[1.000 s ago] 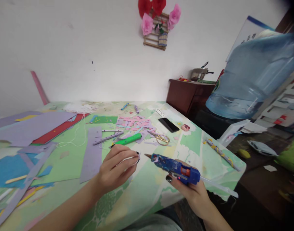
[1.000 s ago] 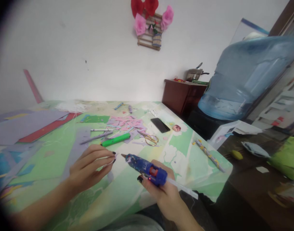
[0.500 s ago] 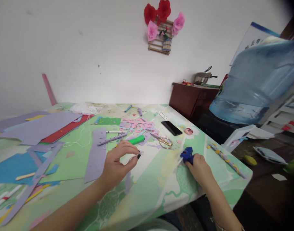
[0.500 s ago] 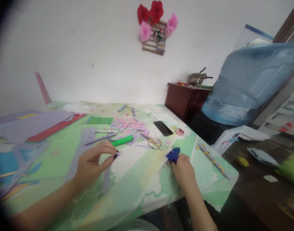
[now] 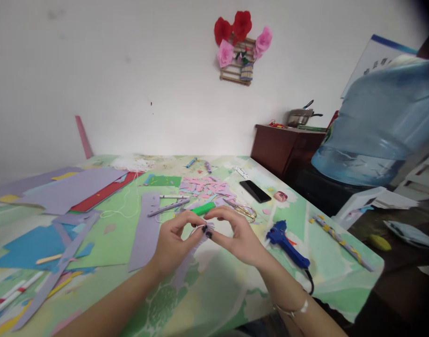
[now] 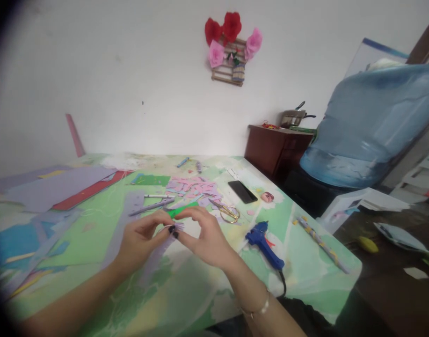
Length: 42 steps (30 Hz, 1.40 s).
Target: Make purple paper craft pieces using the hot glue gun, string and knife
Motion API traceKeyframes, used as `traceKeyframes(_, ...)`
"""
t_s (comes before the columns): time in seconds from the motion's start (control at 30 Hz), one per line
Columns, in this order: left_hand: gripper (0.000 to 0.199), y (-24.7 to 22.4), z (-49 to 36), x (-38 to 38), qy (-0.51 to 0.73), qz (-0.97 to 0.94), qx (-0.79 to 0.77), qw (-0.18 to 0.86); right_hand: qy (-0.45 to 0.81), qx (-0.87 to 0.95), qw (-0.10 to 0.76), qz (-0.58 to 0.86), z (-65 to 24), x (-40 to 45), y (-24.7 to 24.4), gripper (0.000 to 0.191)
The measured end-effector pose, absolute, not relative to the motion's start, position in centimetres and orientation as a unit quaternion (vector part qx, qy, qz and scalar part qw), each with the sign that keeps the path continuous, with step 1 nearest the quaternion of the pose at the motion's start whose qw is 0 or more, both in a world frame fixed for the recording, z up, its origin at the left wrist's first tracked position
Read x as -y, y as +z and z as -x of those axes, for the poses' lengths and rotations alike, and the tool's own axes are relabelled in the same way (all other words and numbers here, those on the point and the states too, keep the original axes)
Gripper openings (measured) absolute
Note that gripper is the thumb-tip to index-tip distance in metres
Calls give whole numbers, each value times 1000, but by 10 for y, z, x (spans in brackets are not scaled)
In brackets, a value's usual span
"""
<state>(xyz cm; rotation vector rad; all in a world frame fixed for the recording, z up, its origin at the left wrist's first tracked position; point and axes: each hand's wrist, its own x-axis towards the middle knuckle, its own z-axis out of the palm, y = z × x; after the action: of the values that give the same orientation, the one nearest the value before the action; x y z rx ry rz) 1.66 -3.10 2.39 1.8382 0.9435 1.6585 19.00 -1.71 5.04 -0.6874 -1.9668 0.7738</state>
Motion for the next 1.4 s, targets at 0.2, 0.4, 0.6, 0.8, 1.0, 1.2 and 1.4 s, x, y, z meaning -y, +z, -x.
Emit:
traceKeyframes(0.2, 5, 29, -12, 26, 630, -611, -393, 274, 465, 716, 466, 233, -161, -8, 43, 19)
traceKeyframes(0.4, 4, 24, -12, 25, 611, -626, -410, 258, 522, 642, 513, 229, -162, -9, 30, 19)
traceKeyframes(0.6, 2, 19, -12, 23, 600, -638, -420, 239, 523, 632, 519, 242, -166, -7, 28, 13)
traceKeyframes(0.8, 3, 15, -12, 22, 597, -649, -420, 216, 523, 624, 522, 254, -165, -5, 27, 16)
traceKeyframes(1.0, 3, 16, -13, 23, 595, -653, -421, 205, 536, 614, 523, 250, -164, -5, 27, 14)
traceKeyframes(1.2, 1, 16, -13, 23, 593, -651, -428, 204, 559, 602, 517, 240, -164, -6, 24, 15)
traceKeyframes(1.4, 2, 15, -13, 22, 589, -655, -429, 199, 573, 593, 509, 248, -164, -4, 26, 17)
